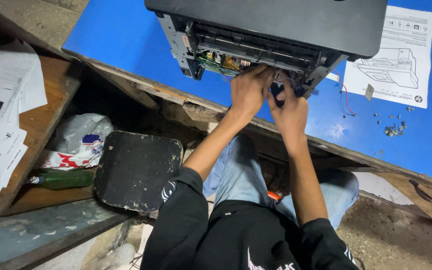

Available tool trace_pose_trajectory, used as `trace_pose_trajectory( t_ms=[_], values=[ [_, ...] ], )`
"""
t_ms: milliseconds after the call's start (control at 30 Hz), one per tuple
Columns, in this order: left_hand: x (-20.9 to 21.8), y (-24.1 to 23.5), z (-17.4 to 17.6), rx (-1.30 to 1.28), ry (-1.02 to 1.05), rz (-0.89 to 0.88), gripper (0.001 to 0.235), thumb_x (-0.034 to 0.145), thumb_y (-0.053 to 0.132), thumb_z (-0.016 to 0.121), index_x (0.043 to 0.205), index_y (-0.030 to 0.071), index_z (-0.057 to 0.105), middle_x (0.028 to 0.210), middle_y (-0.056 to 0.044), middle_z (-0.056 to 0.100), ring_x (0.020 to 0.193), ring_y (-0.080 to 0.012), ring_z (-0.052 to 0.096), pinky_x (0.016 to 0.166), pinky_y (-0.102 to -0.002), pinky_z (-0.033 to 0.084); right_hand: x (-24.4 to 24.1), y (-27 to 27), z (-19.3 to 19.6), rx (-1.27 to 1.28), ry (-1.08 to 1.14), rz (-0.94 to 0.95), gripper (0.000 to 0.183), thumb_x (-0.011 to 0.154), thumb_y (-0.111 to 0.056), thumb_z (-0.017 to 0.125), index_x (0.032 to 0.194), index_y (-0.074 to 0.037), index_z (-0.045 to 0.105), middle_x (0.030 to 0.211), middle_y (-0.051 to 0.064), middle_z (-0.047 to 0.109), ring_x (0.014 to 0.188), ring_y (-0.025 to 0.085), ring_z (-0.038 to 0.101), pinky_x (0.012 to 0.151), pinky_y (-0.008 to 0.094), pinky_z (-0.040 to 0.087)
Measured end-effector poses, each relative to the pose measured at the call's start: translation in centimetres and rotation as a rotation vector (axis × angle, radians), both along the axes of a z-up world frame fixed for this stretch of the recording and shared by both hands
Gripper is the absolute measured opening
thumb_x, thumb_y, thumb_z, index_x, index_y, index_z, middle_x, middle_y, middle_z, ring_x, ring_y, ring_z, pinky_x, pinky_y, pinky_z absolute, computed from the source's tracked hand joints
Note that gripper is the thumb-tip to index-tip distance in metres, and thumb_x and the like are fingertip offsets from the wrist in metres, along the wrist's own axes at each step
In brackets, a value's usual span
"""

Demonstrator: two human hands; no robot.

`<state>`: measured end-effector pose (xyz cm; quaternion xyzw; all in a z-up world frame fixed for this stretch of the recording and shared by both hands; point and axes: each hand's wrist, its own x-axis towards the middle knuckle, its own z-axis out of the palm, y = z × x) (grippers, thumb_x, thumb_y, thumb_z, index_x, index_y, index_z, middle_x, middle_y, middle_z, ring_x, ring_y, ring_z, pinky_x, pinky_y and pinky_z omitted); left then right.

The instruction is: The person works on the internal wiring of an open printer placed on a blue workbench. They repeatedly connect and disconnect multi-colored wire harnesses and use a screwdriver to adjust components inside the printer chassis.

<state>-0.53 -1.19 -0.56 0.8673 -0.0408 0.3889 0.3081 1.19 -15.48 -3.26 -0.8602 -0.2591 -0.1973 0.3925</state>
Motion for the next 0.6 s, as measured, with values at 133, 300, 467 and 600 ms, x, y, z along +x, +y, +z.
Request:
trace_pose_trajectory(
  t_ms=[133,300,467,600],
  values=[
    [-0.3,-0.1,0.3,-0.043,0.016,-0.013,0.014,0.091,0.012,0.068,0.102,0.008,0.074,0.094,-0.007,0.071,0.085,-0.0311,0.07,0.07,-0.042,0.054,-0.3,-0.1,0.3,-0.03,-0.013,-0.007,0.064,0.087,-0.014,0.082,0.146,-0.013,0.06,0.073,0.011,0.067,0.064,0.032,0.068,0.06,0.042,0.053],
    [0.0,-0.3,0.0,-0.052,-0.035,-0.002,0.012,0.092,0.013,0.066,0.101,0.007,0.072,0.094,-0.008,0.069,0.085,-0.0324,0.069,0.072,-0.043,0.054,-0.3,-0.3,0.6,-0.172,-0.1,-0.083,0.049,0.096,-0.023,0.08,0.141,-0.015,0.064,0.075,0.014,0.07,0.066,0.038,0.068,0.059,0.046,0.054],
    [0.2,0.2,-0.5,-0.008,0.059,0.016,0.008,0.094,0.014,0.068,0.093,0.008,0.072,0.093,-0.009,0.07,0.086,-0.0332,0.07,0.072,-0.045,0.053,0.6,-0.3,-0.3,-0.299,-0.298,-0.155,0.039,0.1,-0.03,0.074,0.136,-0.018,0.065,0.081,0.015,0.072,0.063,0.038,0.067,0.057,0.047,0.054],
    [0.3,-0.1,-0.8,0.03,0.029,0.027,0.014,0.091,0.016,0.071,0.102,0.007,0.073,0.102,-0.01,0.07,0.088,-0.0332,0.07,0.074,-0.044,0.055,2.0,-0.7,-1.5,-0.415,-0.266,-0.204,0.027,0.103,-0.034,0.069,0.126,-0.022,0.07,0.06,0.012,0.064,0.048,0.035,0.062,0.045,0.048,0.05]
  ],
)
